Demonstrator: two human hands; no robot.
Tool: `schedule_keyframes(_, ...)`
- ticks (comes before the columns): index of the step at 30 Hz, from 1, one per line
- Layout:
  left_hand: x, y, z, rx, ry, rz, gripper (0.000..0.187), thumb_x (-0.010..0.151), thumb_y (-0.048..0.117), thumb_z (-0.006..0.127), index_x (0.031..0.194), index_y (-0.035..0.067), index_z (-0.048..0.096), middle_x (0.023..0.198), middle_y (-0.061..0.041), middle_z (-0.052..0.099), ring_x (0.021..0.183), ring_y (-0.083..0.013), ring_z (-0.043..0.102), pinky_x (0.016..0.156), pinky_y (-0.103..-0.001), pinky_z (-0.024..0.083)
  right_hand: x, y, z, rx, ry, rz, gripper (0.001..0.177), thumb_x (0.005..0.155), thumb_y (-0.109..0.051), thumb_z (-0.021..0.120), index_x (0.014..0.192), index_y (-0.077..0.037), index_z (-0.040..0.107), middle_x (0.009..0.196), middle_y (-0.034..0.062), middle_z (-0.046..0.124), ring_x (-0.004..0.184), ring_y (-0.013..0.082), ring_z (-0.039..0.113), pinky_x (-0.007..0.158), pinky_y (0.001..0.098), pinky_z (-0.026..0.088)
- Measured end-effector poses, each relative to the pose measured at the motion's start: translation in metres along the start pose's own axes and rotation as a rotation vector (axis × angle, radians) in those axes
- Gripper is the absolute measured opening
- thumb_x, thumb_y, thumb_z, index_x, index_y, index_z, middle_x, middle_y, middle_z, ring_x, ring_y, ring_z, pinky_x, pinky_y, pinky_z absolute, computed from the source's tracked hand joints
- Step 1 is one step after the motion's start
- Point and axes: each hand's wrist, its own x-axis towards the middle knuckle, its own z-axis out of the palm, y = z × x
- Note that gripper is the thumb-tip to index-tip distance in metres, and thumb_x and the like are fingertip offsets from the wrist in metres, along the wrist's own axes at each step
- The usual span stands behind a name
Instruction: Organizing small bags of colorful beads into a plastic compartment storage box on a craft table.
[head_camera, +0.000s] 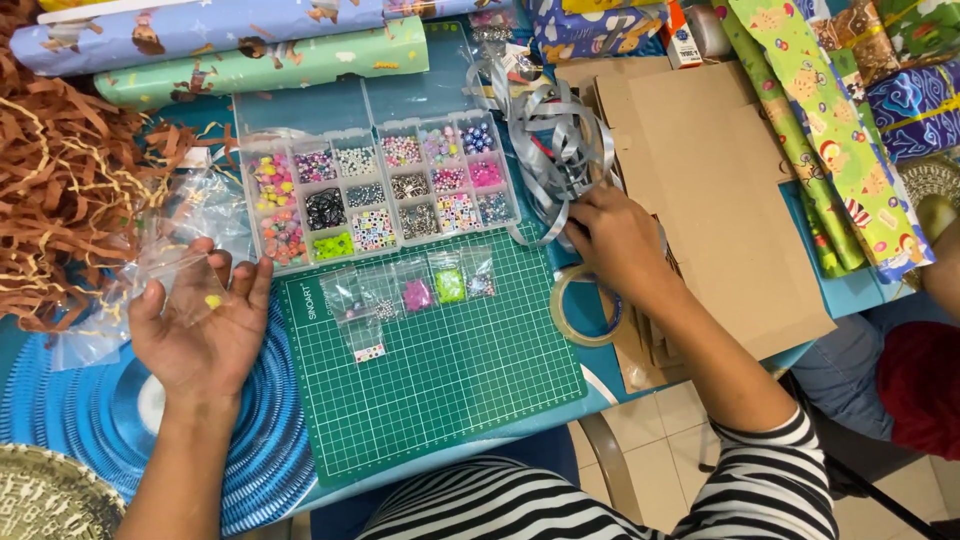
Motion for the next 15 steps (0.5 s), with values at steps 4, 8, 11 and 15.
schedule_keyframes(4,0.002,-0.001,0.003,-0.022,0.032,0.008,0.054,0.085,0.033,0.084,0.13,0.006,0.072,0.106,-0.005,0.075,0.1,-0.0247,0.07,0.126,-0.046,0.05,-0.037,-0.027,-0.033,-0.252,0.058,-0.073,0.03,0.106,-0.02,0.073,0.132,-0.006,0.077,0.127,0.0131,0.073,0.108,0.035,0.063,0.091,0.045,0.055)
schedule_keyframes(8,0.006,-0.009,-0.013,0.03,-0.043,0.01,0.057,0.09,0.037,0.079,0.137,0.005,0.07,0.115,-0.007,0.076,0.108,-0.0263,0.072,0.13,-0.05,0.046,-0.053,-0.041,-0.04,-0.184,-0.208,0.007,0.021,0.094,-0.015,0.078,0.115,-0.017,0.079,0.098,0.0061,0.073,0.093,0.0287,0.069,0.077,0.0418,0.057)
schedule_keyframes(11,0.0,-0.016,-0.008,0.195,-0.124,0.03,0.073,0.093,0.041,0.073,0.151,-0.001,0.06,0.124,-0.011,0.077,0.117,-0.0275,0.075,0.131,-0.051,0.046,-0.045,-0.041,-0.032,-0.263,-0.099,0.024,0.003,0.096,-0.017,0.082,0.099,-0.018,0.083,0.085,0.0019,0.076,0.086,0.022,0.076,0.079,0.0328,0.058)
schedule_keyframes(15,-0.011,-0.025,0.011,0.443,-0.228,0.045,0.08,0.093,0.033,0.069,0.157,-0.01,0.049,0.134,-0.017,0.074,0.127,-0.0308,0.072,0.128,-0.051,0.045,-0.035,-0.031,-0.017,-0.512,0.0,-0.025,0.004,0.101,-0.024,0.081,0.099,-0.027,0.08,0.085,-0.0062,0.075,0.086,0.0145,0.075,0.083,0.0264,0.057)
